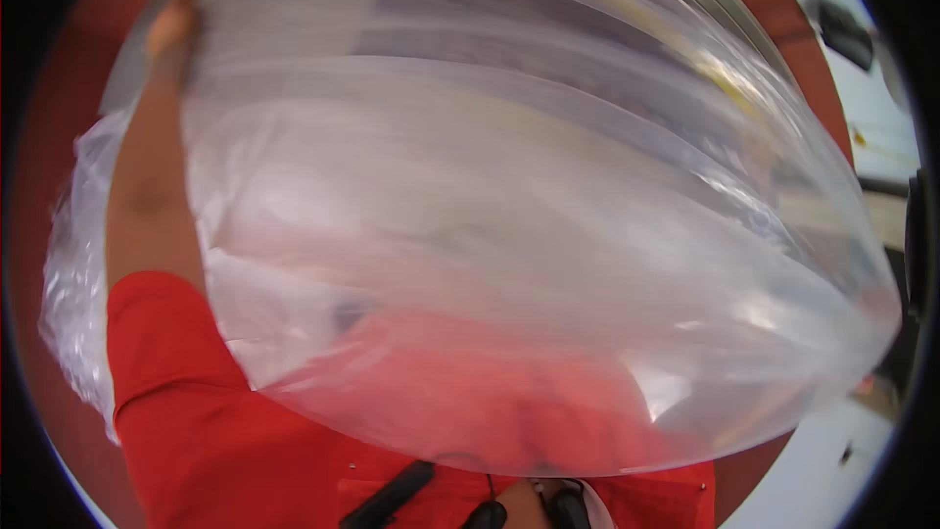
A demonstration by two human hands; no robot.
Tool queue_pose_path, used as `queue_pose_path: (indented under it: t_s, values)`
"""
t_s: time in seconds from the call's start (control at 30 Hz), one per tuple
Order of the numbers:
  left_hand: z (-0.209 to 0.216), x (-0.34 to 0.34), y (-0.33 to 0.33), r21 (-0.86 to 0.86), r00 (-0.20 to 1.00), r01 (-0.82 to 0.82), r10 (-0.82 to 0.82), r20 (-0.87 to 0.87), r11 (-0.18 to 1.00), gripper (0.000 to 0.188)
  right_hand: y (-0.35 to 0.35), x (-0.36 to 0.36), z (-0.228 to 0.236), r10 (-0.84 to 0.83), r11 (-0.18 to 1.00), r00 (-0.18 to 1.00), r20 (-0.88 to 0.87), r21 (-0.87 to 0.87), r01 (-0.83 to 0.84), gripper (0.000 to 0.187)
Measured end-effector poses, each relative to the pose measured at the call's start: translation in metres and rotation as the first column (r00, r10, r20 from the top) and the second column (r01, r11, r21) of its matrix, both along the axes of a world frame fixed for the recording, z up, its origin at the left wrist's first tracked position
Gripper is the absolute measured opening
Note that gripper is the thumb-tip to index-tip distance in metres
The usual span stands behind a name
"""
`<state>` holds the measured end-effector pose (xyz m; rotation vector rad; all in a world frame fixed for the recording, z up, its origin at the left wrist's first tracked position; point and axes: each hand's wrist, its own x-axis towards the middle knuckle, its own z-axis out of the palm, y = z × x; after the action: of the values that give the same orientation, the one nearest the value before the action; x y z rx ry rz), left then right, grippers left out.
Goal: The person wraps a large rectangular object with a clear plastic sheet. They repeatedly smooth the plastic over the surface, fold the edges, and tuck the material underneath the object to secure it. The process involves lifting the object slightly to adjust the plastic and ensure a tight fit.
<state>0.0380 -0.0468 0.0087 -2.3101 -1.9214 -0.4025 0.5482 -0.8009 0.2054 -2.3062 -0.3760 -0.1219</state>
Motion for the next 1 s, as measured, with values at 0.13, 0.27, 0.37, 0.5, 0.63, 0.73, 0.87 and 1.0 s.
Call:
queue_pose_path:
  t_s: [0.13, 0.27, 0.37, 0.5, 0.63, 0.73, 0.87, 1.0]
  values:
    - [-0.009, 0.007, 0.017, -0.029, 0.999, 0.019, -0.018, 0.029, 0.999, 0.042, -0.072, 0.029, -0.049, -0.236, 0.956, 0.96, -0.151, 0.143, 0.257, 0.025]
    - [-0.025, -0.036, 0.046, 0.021, 0.999, -0.003, 0.004, -0.051, 1.0, 0.042, -0.011, -0.021, -0.044, -0.062, 0.629, 0.862, -0.503, 0.651, 0.426, 0.031]
    - [-0.012, -0.012, 0.032, 0.021, 0.999, 0.028, -0.028, -0.023, 0.999, 0.043, -0.027, -0.017, -0.079, 0.118, 0.617, 0.905, -0.41, 0.744, 0.256, 0.029]
    - [-0.041, -0.012, 0.065, -0.028, 0.995, 0.1, -0.1, 0.018, 0.995, 0.043, -0.159, 0.107, -0.056, -0.511, 0.854, 0.854, 0.096, -0.059, 0.518, 0.027]
    - [-0.034, -0.024, 0.046, 0.06, 0.997, 0.073, -0.075, 0.029, 0.996, 0.042, -0.011, 0.031, 0.08, -0.214, 0.343, 0.71, 0.67, -0.629, 0.697, 0.033]
    - [-0.024, -0.009, 0.037, 0.058, 0.998, 0.067, -0.066, -0.015, 0.996, 0.041, 0.054, -0.017, 0.071, 0.537, 0.61, 0.3, 0.789, -0.608, 0.507, 0.036]
    - [-0.033, -0.047, 0.071, 0.055, 0.994, 0.109, -0.107, -0.031, 0.993, 0.04, 0.073, 0.004, -0.072, 0.274, 0.254, 0.955, 0.112, -0.966, 0.041, 0.046]
    - [-0.015, -0.005, 0.024, 0.023, 0.995, 0.088, -0.086, -0.056, 0.996, 0.039, 0.073, 0.03, -0.102, 0.233, 0.402, 0.972, -0.019, -0.908, -0.114, 0.044]
